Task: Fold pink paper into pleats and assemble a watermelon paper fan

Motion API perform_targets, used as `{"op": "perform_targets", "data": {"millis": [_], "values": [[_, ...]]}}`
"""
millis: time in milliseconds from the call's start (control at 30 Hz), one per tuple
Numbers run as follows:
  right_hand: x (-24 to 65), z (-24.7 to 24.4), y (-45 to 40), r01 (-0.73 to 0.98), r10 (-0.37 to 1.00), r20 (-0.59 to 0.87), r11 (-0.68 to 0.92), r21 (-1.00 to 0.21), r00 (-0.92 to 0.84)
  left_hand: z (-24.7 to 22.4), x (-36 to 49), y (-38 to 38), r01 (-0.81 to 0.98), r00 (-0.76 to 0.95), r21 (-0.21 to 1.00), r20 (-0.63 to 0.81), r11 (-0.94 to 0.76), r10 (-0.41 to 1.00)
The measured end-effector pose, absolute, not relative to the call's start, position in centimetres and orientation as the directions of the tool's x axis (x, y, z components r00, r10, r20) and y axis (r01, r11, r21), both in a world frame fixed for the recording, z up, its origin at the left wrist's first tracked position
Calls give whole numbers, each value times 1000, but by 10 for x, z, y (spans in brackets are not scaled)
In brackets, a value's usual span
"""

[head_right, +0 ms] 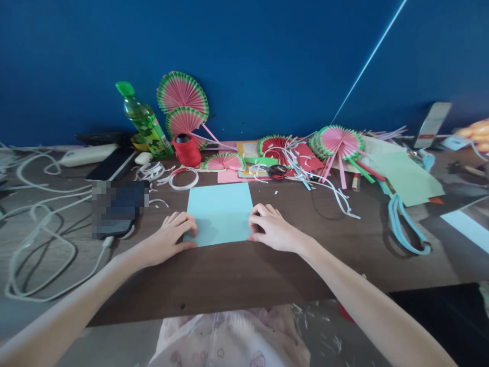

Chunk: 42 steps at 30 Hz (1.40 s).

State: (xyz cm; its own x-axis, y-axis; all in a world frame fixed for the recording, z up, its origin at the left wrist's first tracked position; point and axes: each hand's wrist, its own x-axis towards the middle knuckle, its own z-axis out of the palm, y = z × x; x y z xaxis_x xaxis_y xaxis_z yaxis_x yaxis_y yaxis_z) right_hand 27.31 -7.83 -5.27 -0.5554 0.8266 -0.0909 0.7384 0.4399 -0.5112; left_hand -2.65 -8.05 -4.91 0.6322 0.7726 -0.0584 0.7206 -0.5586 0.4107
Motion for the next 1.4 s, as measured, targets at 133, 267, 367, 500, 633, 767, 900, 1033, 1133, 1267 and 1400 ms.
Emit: {"op": "perform_targets", "data": {"millis": [133,267,367,500,633,767,900,1033,1133,1267,1400], "values": [[285,-53,-79,738,827,-110,422,-527,-551,-45,-33,-86,699,663,410,-65,-586,745],[283,-48,-80,724,829,-99,414,-552,-550,-39,-29,-96,663,723,302,-20,-685,691],[277,-42,-84,685,802,-70,458,-567,-594,-38,-20,-107,605,788,125,50,-786,614],[269,-40,-93,636,738,-7,577,-514,-675,-43,-7,-117,622,776,-35,163,-782,609],[266,-51,-97,627,702,117,689,-364,-703,-51,1,-115,646,753,-86,237,-758,614],[265,-57,-97,619,653,216,757,-209,-726,-52,5,-112,659,747,-119,214,-743,629],[263,-55,-98,618,628,229,776,-124,-743,-49,7,-109,674,737,-128,190,-728,649],[259,-54,-96,646,674,216,739,-193,-706,-46,7,-102,726,674,53,144,-686,724],[255,-55,-93,689,744,177,665,-287,-644,-42,7,-95,750,622,243,59,-615,781],[252,-55,-87,705,812,103,554,-442,-574,-41,7,-88,732,602,396,4,-554,798],[252,-54,-85,711,827,68,519,-475,-559,-45,6,-85,706,597,459,23,-539,802]]}}
